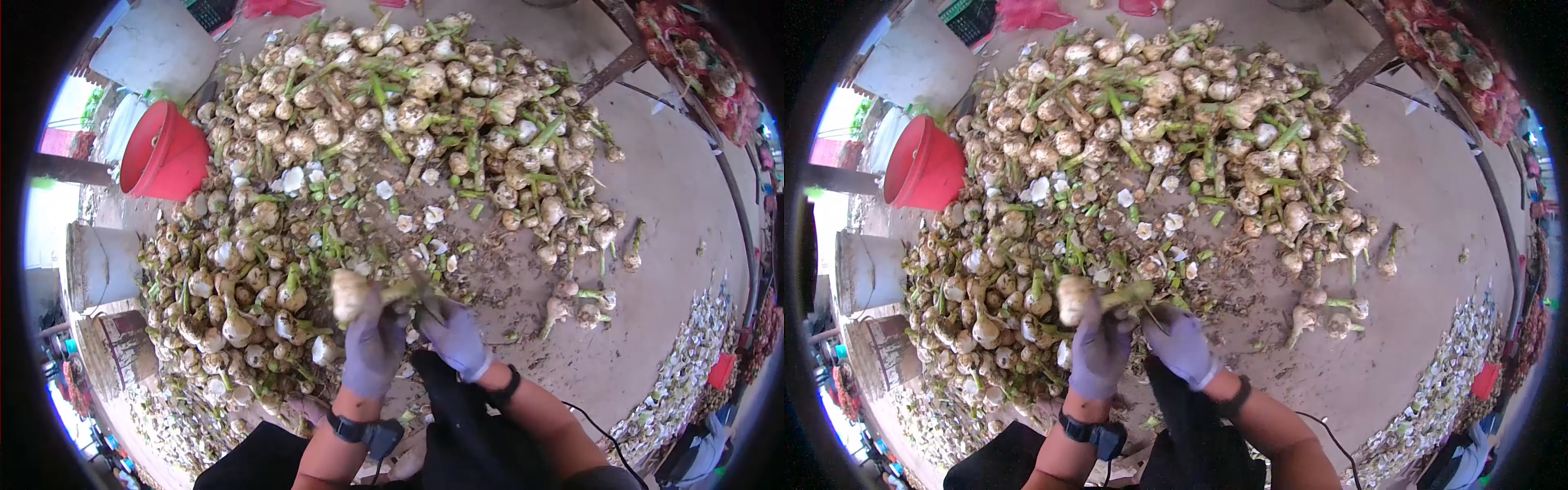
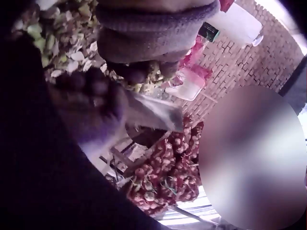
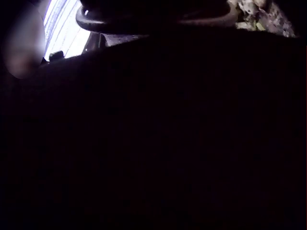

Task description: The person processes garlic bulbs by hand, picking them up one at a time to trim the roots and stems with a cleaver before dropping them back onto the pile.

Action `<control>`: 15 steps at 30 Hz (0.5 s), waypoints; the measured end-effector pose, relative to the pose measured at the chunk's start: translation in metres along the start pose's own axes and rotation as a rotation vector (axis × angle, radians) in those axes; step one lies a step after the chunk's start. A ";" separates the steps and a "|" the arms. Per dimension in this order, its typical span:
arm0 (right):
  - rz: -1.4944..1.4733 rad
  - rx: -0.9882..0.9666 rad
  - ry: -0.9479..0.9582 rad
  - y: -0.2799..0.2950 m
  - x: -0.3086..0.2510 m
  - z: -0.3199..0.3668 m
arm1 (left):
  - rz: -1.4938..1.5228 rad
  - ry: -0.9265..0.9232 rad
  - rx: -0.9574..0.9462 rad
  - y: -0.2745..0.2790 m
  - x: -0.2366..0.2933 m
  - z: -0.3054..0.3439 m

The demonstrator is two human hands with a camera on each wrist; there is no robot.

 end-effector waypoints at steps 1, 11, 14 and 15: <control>0.460 0.076 0.388 -0.009 0.010 -0.016 | 0.085 -0.041 0.000 0.015 0.003 -0.007; 1.048 0.680 0.080 0.102 0.030 -0.182 | 0.351 -0.432 -0.278 0.042 0.167 0.013; 0.822 0.523 -0.228 0.098 0.042 -0.201 | 0.170 -0.131 -0.048 0.042 0.095 -0.003; 0.743 0.500 -0.214 0.095 0.041 -0.195 | 0.141 -0.044 -0.045 0.044 0.075 -0.010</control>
Point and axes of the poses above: each hand's wrist, its own z-axis away from the middle knuckle, its own y-axis out of the back of the hand, x = y × z, the point moved 5 cm from there along -z, towards the middle knuckle, and after that the axes turned 14 degrees about z, right-handed, at the moved point
